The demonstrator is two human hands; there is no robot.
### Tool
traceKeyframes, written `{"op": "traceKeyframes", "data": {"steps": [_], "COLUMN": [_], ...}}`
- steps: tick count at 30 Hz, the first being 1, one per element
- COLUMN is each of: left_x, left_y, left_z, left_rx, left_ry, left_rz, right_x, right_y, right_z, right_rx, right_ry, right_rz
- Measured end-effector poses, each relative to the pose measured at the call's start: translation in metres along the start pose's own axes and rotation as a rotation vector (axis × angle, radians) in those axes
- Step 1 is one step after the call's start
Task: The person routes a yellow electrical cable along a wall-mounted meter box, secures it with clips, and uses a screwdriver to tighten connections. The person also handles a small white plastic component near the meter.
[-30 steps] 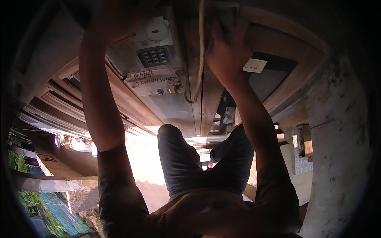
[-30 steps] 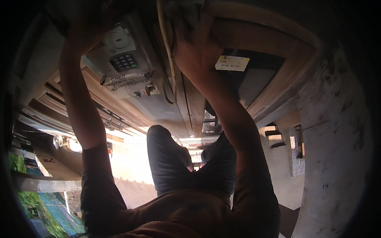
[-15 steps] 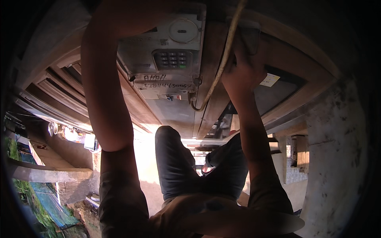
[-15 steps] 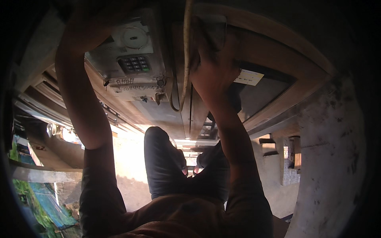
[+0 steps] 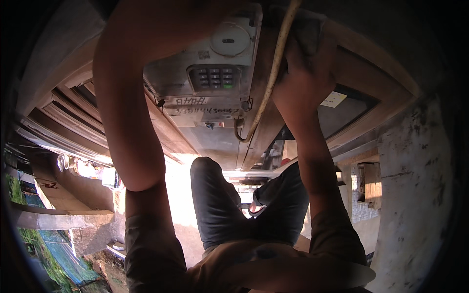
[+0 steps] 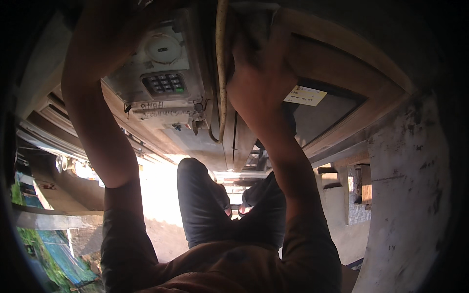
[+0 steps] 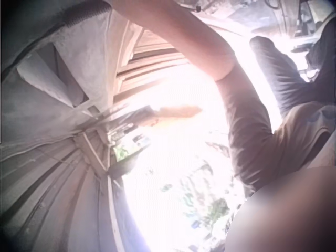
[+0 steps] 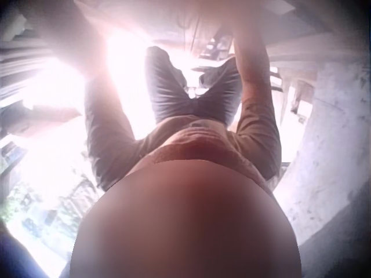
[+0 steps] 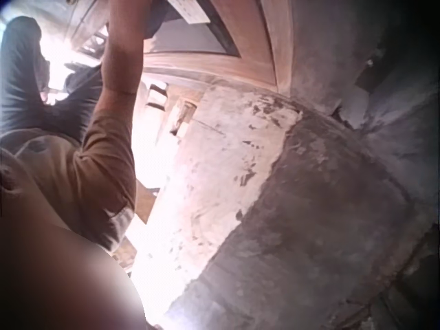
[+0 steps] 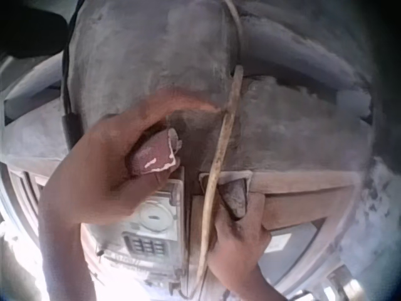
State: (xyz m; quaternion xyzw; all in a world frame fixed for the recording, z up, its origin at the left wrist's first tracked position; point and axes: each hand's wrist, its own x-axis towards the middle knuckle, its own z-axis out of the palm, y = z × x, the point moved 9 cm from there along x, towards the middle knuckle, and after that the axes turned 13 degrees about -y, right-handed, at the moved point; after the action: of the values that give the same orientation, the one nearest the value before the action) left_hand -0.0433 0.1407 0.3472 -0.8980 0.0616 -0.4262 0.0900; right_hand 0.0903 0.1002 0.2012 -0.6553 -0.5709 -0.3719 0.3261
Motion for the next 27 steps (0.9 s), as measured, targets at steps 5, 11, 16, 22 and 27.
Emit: {"op": "traceKeyframes", "data": {"steps": [5, 11, 16, 22, 27], "left_x": [-0.005, -0.005, -0.007, -0.003, 0.003], "left_y": [-0.001, -0.001, -0.001, -0.003, 0.014], "left_z": [0.017, 0.02, 0.02, 0.022, 0.018], "left_rx": [0.035, -0.114, -0.036, 0.041, -0.044], "left_ry": [-0.385, -0.274, -0.322, -0.402, -0.396], "left_rz": [-0.1, -0.08, -0.071, -0.203, -0.196], "right_x": [-0.001, -0.003, 0.0, -0.002, -0.003], "right_y": [-0.005, -0.006, -0.006, -0.003, -0.003], "right_z": [-0.006, -0.001, -0.007, -0.01, -0.011], "right_rx": [0.004, 0.073, 0.092, 0.065, 0.126], "right_ry": [0.083, 0.095, 0.123, 0.126, 0.128], "right_rz": [-0.035, -0.001, -0.028, -0.001, 0.008]}}
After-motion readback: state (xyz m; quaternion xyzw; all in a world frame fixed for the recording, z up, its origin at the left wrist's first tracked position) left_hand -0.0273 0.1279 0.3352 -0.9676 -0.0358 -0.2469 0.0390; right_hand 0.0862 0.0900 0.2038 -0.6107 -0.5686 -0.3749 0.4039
